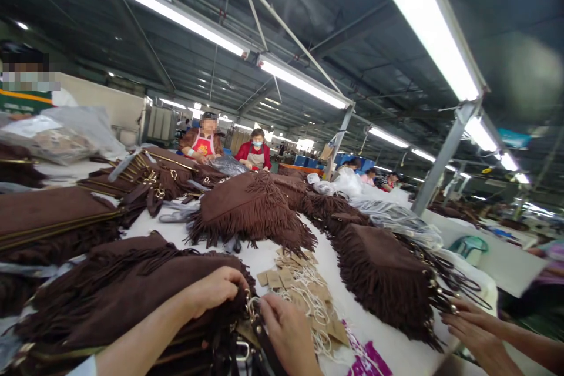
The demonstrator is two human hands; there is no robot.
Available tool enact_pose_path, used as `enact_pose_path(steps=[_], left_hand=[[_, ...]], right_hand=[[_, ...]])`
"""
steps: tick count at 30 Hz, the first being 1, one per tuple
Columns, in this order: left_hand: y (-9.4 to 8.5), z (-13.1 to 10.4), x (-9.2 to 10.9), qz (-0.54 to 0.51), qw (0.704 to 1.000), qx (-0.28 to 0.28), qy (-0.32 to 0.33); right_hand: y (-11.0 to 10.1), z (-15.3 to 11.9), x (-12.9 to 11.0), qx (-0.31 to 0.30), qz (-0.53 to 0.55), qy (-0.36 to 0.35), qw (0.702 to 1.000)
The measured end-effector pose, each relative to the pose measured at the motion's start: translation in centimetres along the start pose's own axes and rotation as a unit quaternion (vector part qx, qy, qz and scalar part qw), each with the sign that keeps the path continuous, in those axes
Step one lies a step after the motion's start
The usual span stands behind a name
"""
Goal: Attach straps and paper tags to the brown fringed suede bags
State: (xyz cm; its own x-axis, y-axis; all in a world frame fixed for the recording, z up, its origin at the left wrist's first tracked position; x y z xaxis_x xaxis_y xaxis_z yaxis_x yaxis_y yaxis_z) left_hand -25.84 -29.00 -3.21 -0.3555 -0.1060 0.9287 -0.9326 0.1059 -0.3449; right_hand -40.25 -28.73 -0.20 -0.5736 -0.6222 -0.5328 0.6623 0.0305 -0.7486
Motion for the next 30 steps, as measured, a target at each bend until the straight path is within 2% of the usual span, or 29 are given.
enact_pose_path(steps=[3, 5, 8, 12, 14, 16, 20, 22, 24, 26, 30], left_hand=[[0.5, -0.1, 0.7, -0.015, 0.999, -0.026, 0.027], [0.7, -0.2, 0.8, -0.032, 0.998, -0.031, 0.036], [0.5, -0.2, 0.6, -0.043, 0.998, -0.012, 0.033], [0.2, -0.1, -0.2, -0.048, 0.999, 0.02, -0.007], [0.1, 0.0, -0.1, -0.062, 0.997, 0.038, -0.006], [0.2, 0.1, 0.0, -0.07, 0.996, 0.047, 0.003], [0.9, 0.2, 0.0, -0.014, 0.999, 0.034, 0.029], [1.2, 0.3, -0.1, -0.003, 0.999, 0.029, 0.044], [1.3, 0.4, -0.4, -0.024, 0.998, 0.023, 0.047], [1.2, 0.5, -0.4, -0.046, 0.997, 0.019, 0.053], [1.0, 0.5, -0.2, -0.095, 0.994, 0.018, 0.045]], right_hand=[[-1.0, 0.8, 0.2, 0.016, 0.064, -0.023, 0.998], [-1.1, 1.4, 0.9, 0.019, 0.105, -0.011, 0.994], [-0.4, 2.2, 2.1, 0.004, 0.135, 0.019, 0.991], [0.4, 2.8, 2.3, -0.025, 0.158, 0.011, 0.987], [0.4, 2.9, 1.8, -0.032, 0.129, -0.005, 0.991], [0.5, 2.9, 0.9, -0.039, 0.054, -0.031, 0.997], [1.1, 2.8, -1.0, -0.058, -0.104, -0.069, 0.99], [1.2, 2.8, -1.5, -0.064, -0.127, -0.074, 0.987], [1.2, 2.9, -1.6, -0.077, -0.081, -0.075, 0.991], [1.0, 3.0, -1.2, -0.087, 0.017, -0.062, 0.994], [0.6, 2.9, 0.1, -0.074, 0.199, -0.032, 0.977]])
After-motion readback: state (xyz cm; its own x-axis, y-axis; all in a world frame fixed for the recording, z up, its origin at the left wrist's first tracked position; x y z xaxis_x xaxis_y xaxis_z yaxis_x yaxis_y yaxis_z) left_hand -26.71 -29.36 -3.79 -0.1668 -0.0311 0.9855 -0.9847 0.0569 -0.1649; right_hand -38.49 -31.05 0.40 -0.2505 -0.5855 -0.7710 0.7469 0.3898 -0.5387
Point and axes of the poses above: each hand's wrist, its own z-axis towards the middle knuckle, its own y-axis out of the palm, x = y × z, the point moved 9 cm from there along z, towards the middle knuckle, and after that the axes turned 7 degrees about z, right-handed, at the moved point
